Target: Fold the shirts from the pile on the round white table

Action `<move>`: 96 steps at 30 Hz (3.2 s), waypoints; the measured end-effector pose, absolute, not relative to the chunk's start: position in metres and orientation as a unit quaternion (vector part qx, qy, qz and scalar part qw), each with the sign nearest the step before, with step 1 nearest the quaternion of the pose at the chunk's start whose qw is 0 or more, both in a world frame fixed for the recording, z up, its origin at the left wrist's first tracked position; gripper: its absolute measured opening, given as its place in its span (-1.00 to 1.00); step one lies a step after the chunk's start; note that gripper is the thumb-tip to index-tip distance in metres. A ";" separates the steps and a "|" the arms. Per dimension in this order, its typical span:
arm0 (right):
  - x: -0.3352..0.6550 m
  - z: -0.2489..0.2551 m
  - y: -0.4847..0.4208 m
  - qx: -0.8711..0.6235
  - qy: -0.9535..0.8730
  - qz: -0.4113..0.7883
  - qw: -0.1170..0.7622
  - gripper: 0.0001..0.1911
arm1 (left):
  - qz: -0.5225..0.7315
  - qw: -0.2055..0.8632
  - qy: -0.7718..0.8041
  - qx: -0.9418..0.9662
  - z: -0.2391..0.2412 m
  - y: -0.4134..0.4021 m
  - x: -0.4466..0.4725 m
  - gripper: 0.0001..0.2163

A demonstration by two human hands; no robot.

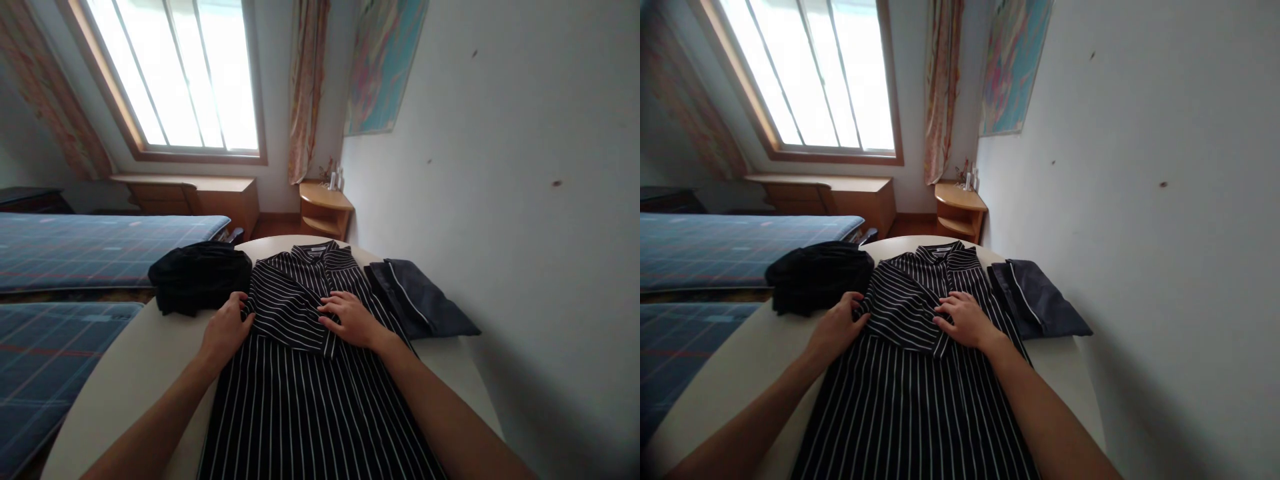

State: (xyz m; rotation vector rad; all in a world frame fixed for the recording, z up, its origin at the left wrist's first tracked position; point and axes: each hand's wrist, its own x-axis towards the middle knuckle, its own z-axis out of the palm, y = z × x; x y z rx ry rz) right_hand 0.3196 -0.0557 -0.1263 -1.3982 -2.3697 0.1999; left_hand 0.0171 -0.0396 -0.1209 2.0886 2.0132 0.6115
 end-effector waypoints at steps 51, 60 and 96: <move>0.318 -0.114 0.007 -0.614 -0.682 0.206 0.339 -0.53 | 0.264 0.151 0.364 0.881 -0.151 -0.094 0.087 -0.52; 0.335 -0.131 -0.055 -0.553 -0.815 0.126 0.116 -0.32 | 0.146 0.090 0.386 0.907 -0.161 -0.090 0.083 -0.43; 0.286 -0.139 0.000 -0.524 -0.812 -0.056 0.252 -0.77 | -0.083 0.198 0.486 0.847 -0.067 -0.116 0.038 -0.54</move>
